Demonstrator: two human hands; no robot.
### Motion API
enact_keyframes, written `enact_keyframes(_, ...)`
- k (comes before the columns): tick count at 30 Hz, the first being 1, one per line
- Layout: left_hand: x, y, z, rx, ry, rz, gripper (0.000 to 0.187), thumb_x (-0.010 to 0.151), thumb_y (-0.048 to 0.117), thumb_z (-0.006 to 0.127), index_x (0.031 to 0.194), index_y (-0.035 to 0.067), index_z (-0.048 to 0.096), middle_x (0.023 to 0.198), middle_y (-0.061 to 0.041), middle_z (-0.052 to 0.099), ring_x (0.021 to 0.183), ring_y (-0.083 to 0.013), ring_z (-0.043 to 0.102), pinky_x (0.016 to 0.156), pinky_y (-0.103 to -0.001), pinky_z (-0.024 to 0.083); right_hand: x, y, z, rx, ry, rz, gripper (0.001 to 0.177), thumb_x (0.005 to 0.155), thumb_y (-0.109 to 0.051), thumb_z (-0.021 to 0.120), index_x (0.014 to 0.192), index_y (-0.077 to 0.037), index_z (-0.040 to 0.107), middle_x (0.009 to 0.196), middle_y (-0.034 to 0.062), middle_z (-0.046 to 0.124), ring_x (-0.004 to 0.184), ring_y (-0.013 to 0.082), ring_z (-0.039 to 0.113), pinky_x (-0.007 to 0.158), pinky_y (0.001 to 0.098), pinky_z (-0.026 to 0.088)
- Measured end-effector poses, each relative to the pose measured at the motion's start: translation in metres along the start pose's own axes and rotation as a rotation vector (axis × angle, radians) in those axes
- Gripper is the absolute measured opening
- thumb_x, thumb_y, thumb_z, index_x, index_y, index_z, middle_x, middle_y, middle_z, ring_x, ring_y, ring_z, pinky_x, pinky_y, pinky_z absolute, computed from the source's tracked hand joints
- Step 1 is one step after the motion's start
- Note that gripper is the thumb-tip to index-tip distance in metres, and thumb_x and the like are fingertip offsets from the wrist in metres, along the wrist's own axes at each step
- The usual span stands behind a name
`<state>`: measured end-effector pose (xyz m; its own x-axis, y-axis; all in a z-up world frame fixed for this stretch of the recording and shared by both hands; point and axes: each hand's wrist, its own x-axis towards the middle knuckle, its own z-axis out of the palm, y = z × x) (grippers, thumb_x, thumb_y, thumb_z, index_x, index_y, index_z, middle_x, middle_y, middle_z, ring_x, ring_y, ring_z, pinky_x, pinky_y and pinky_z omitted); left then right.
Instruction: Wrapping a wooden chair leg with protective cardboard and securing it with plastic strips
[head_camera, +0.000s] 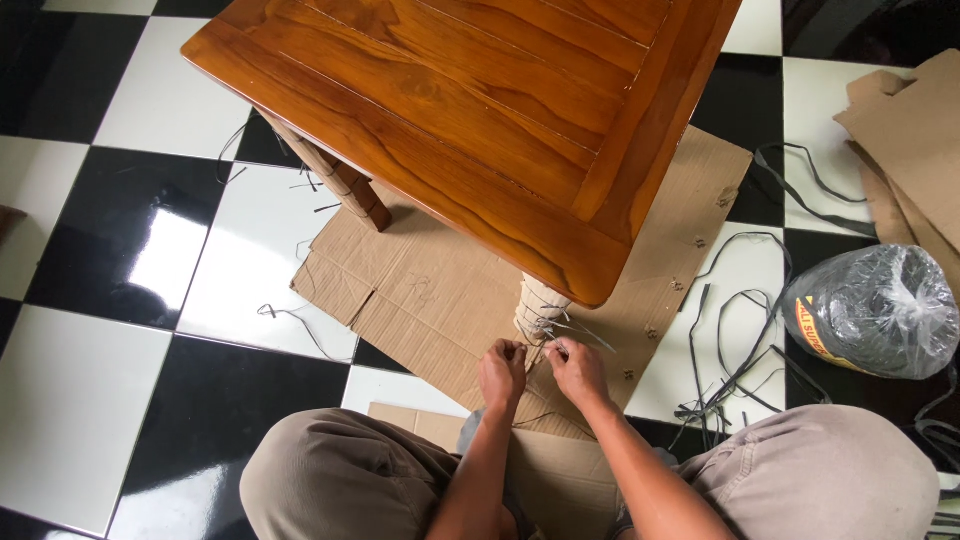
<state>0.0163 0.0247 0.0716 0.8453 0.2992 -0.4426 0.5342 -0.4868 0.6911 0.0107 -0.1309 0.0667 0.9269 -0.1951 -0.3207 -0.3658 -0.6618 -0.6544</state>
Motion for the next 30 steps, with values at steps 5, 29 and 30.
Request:
enact_keyframes(5, 0.014, 0.003, 0.004, -0.037, 0.012, -0.024, 0.017, 0.085, 0.031, 0.072, 0.090, 0.017, 0.077, 0.080, -0.012, 0.075, 0.091, -0.0365, 0.074, 0.081, -0.047, 0.055, 0.009, -0.001, -0.006, 0.002, -0.022, 0.056, 0.020, 0.089, -0.034, 0.067, 0.095, -0.022, 0.081, 0.091, 0.0086, 0.079, 0.095, 0.0325, 0.076, 0.084, 0.0458, 0.060)
enact_keyframes(29, 0.024, 0.007, 0.029, -0.749, -0.063, -0.468, 0.017, 0.077, 0.021, 0.061, 0.069, 0.009, 0.054, 0.051, -0.002, 0.038, 0.045, -0.0149, 0.047, 0.049, -0.033, 0.058, 0.009, 0.032, 0.032, 0.038, -0.186, -0.071, 0.027, 0.098, -0.024, 0.049, 0.119, -0.023, 0.067, 0.114, 0.0124, 0.077, 0.114, 0.0344, 0.070, 0.101, 0.0503, 0.055)
enact_keyframes(30, 0.027, 0.003, 0.032, -0.779, -0.068, -0.520, 0.017, 0.074, 0.021, 0.061, 0.066, 0.009, 0.052, 0.050, -0.002, 0.037, 0.043, -0.0153, 0.046, 0.049, -0.033, 0.059, 0.008, 0.033, 0.034, -0.008, -0.207, -0.116, 0.030, 0.096, -0.020, 0.047, 0.120, -0.023, 0.064, 0.115, 0.0151, 0.076, 0.114, 0.0353, 0.070, 0.101, 0.0513, 0.055)
